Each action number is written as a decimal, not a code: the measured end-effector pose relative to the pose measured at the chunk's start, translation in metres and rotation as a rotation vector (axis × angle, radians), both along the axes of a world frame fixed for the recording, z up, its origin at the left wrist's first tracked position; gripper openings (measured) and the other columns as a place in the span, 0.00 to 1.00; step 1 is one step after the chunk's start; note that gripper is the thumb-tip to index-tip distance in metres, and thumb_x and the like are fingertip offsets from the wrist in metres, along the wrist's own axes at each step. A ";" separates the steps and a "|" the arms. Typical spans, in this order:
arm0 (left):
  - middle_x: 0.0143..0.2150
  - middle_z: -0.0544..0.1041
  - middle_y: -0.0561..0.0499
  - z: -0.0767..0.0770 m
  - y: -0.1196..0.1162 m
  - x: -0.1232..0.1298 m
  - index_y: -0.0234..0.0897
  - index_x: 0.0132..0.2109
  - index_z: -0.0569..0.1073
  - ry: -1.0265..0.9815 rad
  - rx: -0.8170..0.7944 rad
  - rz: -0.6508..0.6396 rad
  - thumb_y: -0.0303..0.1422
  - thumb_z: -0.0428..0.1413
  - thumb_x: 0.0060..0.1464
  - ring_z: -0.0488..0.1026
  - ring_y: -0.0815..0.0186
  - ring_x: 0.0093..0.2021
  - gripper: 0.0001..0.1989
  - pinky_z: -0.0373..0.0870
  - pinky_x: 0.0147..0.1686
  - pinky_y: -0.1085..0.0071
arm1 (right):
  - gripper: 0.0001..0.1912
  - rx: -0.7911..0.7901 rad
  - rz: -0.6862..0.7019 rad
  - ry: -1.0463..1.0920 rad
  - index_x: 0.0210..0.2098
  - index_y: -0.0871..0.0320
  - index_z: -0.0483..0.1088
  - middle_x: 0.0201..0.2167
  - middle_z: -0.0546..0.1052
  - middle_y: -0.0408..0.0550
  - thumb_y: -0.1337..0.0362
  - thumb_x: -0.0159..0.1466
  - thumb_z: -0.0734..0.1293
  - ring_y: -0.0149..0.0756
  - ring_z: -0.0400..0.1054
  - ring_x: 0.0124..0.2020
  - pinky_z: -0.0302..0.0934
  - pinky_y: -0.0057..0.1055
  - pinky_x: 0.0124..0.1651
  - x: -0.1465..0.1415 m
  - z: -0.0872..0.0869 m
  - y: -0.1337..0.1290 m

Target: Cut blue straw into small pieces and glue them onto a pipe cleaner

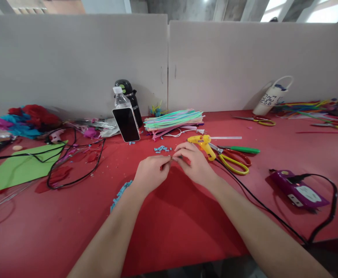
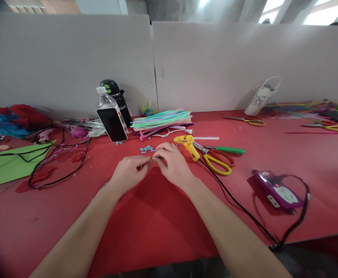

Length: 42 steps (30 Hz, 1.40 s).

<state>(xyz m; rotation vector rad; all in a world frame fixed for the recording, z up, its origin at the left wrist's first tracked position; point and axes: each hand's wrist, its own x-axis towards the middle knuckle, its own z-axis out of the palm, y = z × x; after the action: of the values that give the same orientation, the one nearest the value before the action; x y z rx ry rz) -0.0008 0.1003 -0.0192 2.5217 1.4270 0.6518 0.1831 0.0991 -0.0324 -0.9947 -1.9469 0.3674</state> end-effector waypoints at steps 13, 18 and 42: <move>0.20 0.61 0.56 0.001 0.015 -0.012 0.35 0.26 0.70 -0.452 -0.121 0.268 0.43 0.49 0.60 0.57 0.72 0.22 0.20 0.51 0.24 0.75 | 0.18 -0.237 -0.011 0.151 0.24 0.58 0.67 0.28 0.71 0.46 0.58 0.68 0.61 0.32 0.65 0.31 0.57 0.30 0.36 -0.003 0.006 -0.002; 0.22 0.66 0.55 0.002 0.008 -0.004 0.35 0.32 0.74 -0.575 -0.095 0.200 0.41 0.49 0.61 0.62 0.70 0.25 0.17 0.57 0.25 0.75 | 0.15 -0.583 0.105 0.422 0.42 0.57 0.74 0.38 0.76 0.48 0.53 0.63 0.66 0.34 0.69 0.37 0.62 0.30 0.40 -0.019 -0.003 -0.003; 0.62 0.58 0.26 0.005 0.156 -0.082 0.23 0.64 0.50 -0.451 0.136 0.961 0.51 0.65 0.38 0.52 0.39 0.66 0.55 0.56 0.61 0.45 | 0.17 -0.523 0.044 0.428 0.24 0.58 0.63 0.22 0.62 0.40 0.55 0.65 0.63 0.29 0.56 0.26 0.51 0.26 0.30 -0.047 -0.030 0.003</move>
<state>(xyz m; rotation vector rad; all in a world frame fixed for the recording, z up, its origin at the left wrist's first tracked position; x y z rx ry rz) -0.0832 0.2567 -0.0138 1.4476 2.3759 1.3642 0.1357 0.1019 -0.0621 -1.0860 -1.5085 1.0627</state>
